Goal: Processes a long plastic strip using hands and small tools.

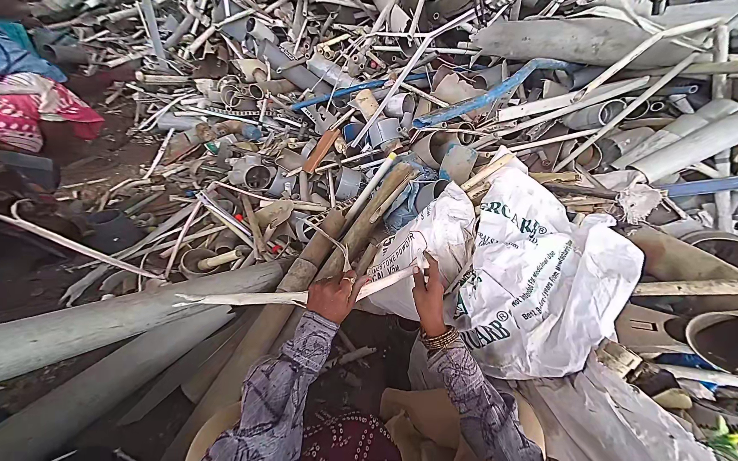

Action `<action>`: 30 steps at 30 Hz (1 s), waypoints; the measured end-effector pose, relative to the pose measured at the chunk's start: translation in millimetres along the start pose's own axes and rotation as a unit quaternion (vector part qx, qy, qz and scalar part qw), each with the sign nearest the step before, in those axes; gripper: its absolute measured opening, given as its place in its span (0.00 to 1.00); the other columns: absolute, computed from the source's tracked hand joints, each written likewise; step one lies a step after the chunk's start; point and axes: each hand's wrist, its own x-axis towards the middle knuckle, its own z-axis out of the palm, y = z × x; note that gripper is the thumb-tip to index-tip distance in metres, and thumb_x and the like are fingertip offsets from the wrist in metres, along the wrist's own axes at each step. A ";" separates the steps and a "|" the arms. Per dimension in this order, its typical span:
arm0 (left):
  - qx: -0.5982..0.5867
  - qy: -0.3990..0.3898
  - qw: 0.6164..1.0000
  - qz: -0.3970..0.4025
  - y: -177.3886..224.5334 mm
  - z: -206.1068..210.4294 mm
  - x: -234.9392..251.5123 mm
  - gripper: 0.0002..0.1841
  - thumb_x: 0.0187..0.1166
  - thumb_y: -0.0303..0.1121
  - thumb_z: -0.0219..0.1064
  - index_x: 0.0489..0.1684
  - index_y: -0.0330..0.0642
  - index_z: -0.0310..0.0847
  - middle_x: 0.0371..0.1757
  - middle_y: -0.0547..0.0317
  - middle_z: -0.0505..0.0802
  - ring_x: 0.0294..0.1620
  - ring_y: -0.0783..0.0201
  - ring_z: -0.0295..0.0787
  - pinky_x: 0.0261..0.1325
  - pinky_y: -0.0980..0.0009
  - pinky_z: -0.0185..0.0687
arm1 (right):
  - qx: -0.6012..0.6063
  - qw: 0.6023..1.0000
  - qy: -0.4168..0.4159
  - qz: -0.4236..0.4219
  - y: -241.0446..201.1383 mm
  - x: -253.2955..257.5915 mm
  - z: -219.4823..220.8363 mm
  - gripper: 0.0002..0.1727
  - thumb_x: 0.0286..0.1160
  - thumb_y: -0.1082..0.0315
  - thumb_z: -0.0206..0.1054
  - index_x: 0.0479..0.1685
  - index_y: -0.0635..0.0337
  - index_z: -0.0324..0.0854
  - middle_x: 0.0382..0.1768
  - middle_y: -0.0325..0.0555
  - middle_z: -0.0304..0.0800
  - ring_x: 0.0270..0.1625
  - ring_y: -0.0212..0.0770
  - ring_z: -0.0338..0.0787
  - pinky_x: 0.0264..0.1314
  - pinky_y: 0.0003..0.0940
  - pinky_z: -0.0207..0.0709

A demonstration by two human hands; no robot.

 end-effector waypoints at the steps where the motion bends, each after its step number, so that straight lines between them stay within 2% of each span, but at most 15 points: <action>1: 0.002 0.002 1.000 0.010 0.0 0.4 -0.6 0.23 0.80 0.40 0.62 0.28 0.23 0.88 0.21 0.35 0.90 0.21 0.37 0.91 0.23 0.46 0.82 | 0.054 0.998 -0.012 0.040 -5.8 -4.5 4.6 0.32 0.87 0.69 0.59 0.87 0.72 0.56 0.48 0.61 0.84 0.32 0.36 0.78 0.35 0.32 0.73; 4: 0.002 -0.006 0.998 0.060 1.9 -4.1 -1.4 0.25 0.79 0.42 0.64 0.25 0.23 0.87 0.20 0.36 0.90 0.20 0.39 0.91 0.23 0.49 0.82 | 0.224 0.952 -0.031 0.207 -28.7 -10.9 11.3 0.36 0.89 0.69 0.59 0.92 0.59 0.43 0.38 0.47 0.77 0.15 0.24 0.66 0.14 0.19 0.58; 9: 0.019 0.067 0.992 0.109 -0.1 -2.1 -3.1 0.26 0.78 0.46 0.63 0.20 0.27 0.85 0.21 0.39 0.91 0.19 0.44 0.90 0.23 0.54 0.83 | 0.435 0.858 0.044 0.269 -42.8 -7.3 17.0 0.24 0.87 0.81 0.51 0.78 0.61 0.52 0.30 0.44 0.79 0.11 0.23 0.68 0.10 0.15 0.59; 12: 0.011 0.162 0.987 0.002 -5.2 -8.0 4.6 0.24 0.81 0.46 0.59 0.32 0.28 0.85 0.40 0.31 0.91 0.42 0.35 0.91 0.45 0.47 0.83 | 0.481 0.838 0.079 0.244 -43.6 -5.8 27.4 0.24 0.87 0.82 0.50 0.77 0.60 0.52 0.30 0.42 0.78 0.10 0.22 0.66 0.09 0.14 0.58; 14: -0.036 0.237 0.964 -0.118 -9.5 -10.0 7.2 0.27 0.78 0.46 0.62 0.48 0.20 0.80 0.55 0.17 0.82 0.61 0.28 0.78 0.70 0.47 0.69 | 0.495 0.833 0.095 0.230 -45.2 -6.2 31.8 0.25 0.87 0.82 0.50 0.79 0.59 0.51 0.30 0.42 0.79 0.11 0.21 0.66 0.09 0.13 0.57; 16: -0.120 0.284 0.903 -0.300 -9.8 -14.7 12.6 0.37 0.71 0.39 0.68 0.68 0.09 0.65 0.72 0.05 0.66 0.76 0.24 0.62 0.82 0.49 0.56 | 0.502 0.831 0.109 0.214 -46.5 -7.8 36.1 0.28 0.87 0.82 0.50 0.82 0.59 0.48 0.31 0.44 0.80 0.11 0.21 0.66 0.10 0.14 0.58; 17: -0.182 0.288 0.850 -0.402 -9.7 -20.4 17.5 0.42 0.71 0.34 0.70 0.79 0.12 0.54 0.80 0.09 0.58 0.82 0.27 0.55 0.84 0.51 0.53 | 0.507 0.828 0.117 0.207 -47.5 -8.5 38.4 0.29 0.86 0.83 0.50 0.83 0.59 0.47 0.31 0.44 0.80 0.11 0.21 0.66 0.10 0.13 0.58; 20: -0.435 0.263 0.597 -0.621 -17.6 -33.8 31.3 0.38 0.90 0.35 0.59 0.94 0.37 0.37 0.92 0.33 0.51 0.90 0.41 0.52 0.84 0.49 0.59 | 0.525 0.819 0.124 0.195 -47.0 -10.5 45.4 0.28 0.86 0.84 0.49 0.82 0.57 0.48 0.29 0.42 0.82 0.11 0.21 0.68 0.10 0.13 0.60; 21: -0.508 0.239 0.522 -0.642 -18.8 -36.5 33.5 0.34 0.93 0.43 0.52 0.93 0.42 0.41 0.92 0.39 0.56 0.89 0.45 0.57 0.82 0.48 0.61 | 0.531 0.816 0.116 0.197 -45.3 -12.4 49.4 0.28 0.86 0.83 0.48 0.82 0.56 0.48 0.28 0.42 0.83 0.10 0.22 0.69 0.10 0.13 0.61; 23: -0.582 0.211 0.458 -0.638 -16.3 -37.6 37.6 0.27 0.93 0.49 0.48 0.83 0.41 0.57 0.75 0.45 0.77 0.70 0.55 0.80 0.66 0.58 0.78 | 0.537 0.815 0.086 0.201 -40.0 -16.3 56.3 0.28 0.87 0.83 0.48 0.81 0.55 0.48 0.29 0.43 0.84 0.10 0.22 0.70 0.10 0.14 0.61; 24: -0.576 0.221 0.462 -0.637 -15.2 -35.2 40.6 0.19 0.93 0.45 0.51 0.68 0.40 0.66 0.53 0.50 0.87 0.48 0.62 0.90 0.48 0.67 0.87 | 0.531 0.819 0.062 0.207 -37.4 -17.8 57.9 0.25 0.88 0.82 0.47 0.79 0.56 0.49 0.30 0.43 0.84 0.11 0.23 0.70 0.10 0.14 0.61; 25: -0.561 0.239 0.478 -0.633 -16.9 -30.0 42.3 0.10 0.92 0.40 0.53 0.51 0.42 0.69 0.31 0.60 0.85 0.27 0.70 0.88 0.30 0.75 0.87 | 0.507 0.836 0.036 0.209 -34.3 -20.1 57.3 0.23 0.89 0.80 0.48 0.78 0.58 0.51 0.31 0.44 0.85 0.11 0.23 0.71 0.11 0.15 0.62; 26: -0.545 0.255 0.498 -0.625 -19.5 -26.4 42.5 0.08 0.92 0.36 0.54 0.41 0.45 0.67 0.18 0.66 0.79 0.14 0.75 0.79 0.19 0.80 0.81 | 0.456 0.868 0.009 0.198 -31.0 -23.5 54.7 0.21 0.90 0.77 0.48 0.79 0.62 0.54 0.34 0.45 0.86 0.13 0.24 0.74 0.12 0.15 0.65; 28: -0.509 0.275 0.542 -0.610 -19.3 -27.8 43.3 0.08 0.91 0.32 0.55 0.38 0.45 0.64 0.13 0.71 0.71 0.07 0.79 0.68 0.14 0.83 0.73 | 0.309 0.936 -0.054 0.160 -23.5 -31.0 42.8 0.25 0.95 0.67 0.44 0.87 0.66 0.53 0.43 0.48 0.83 0.17 0.25 0.76 0.15 0.18 0.69; 30: -0.492 0.280 0.580 -0.585 -13.6 -30.4 45.9 0.06 0.91 0.30 0.55 0.42 0.43 0.63 0.14 0.70 0.70 0.07 0.79 0.67 0.14 0.84 0.71 | 0.207 0.970 -0.054 0.116 -11.1 -33.0 28.1 0.27 0.96 0.64 0.38 0.87 0.69 0.53 0.39 0.46 0.82 0.16 0.25 0.73 0.15 0.20 0.68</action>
